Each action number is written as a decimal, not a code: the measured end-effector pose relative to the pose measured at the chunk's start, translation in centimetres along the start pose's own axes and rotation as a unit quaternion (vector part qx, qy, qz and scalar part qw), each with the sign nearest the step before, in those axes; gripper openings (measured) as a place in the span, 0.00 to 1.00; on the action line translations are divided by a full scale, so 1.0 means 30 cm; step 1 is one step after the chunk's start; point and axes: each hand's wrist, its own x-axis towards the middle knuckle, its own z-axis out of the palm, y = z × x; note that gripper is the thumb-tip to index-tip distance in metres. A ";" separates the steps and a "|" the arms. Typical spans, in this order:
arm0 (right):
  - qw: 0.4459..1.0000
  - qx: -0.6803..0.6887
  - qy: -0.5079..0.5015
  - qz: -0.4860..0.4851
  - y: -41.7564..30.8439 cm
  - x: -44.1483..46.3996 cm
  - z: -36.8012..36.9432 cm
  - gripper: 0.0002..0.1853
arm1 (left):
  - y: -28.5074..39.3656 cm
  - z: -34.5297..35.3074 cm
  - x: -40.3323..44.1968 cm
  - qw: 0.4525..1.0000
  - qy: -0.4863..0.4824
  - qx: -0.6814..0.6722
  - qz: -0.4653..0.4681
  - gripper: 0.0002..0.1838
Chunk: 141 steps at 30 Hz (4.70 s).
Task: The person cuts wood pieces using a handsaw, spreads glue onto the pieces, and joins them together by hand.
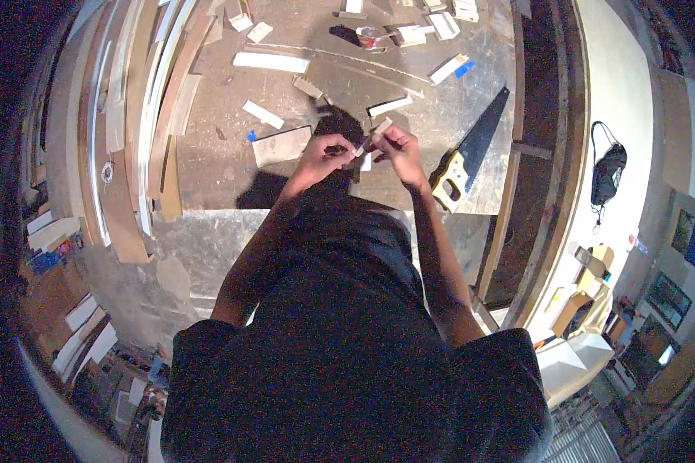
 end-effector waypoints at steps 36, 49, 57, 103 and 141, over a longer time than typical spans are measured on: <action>0.994 -0.104 -0.026 0.000 -0.065 -0.025 0.001 0.10 | 0.240 -0.036 0.064 0.983 0.101 -0.147 0.051 0.14; 0.995 -0.077 -0.066 -0.010 -0.072 -0.051 0.036 0.06 | 0.171 0.024 0.088 0.993 0.079 -0.058 0.065 0.12; 0.983 -0.181 -0.016 -0.019 -0.070 -0.052 0.041 0.15 | 0.198 0.072 0.061 0.981 0.133 0.116 0.086 0.10; 0.993 0.039 -0.027 -0.105 -0.355 -0.090 -0.017 0.06 | 0.421 0.135 -0.071 0.990 0.061 -0.112 0.060 0.10; 0.785 -0.582 0.169 -0.130 0.229 -0.486 -0.460 0.12 | 0.402 0.499 0.057 0.944 0.070 -0.321 -0.019 0.07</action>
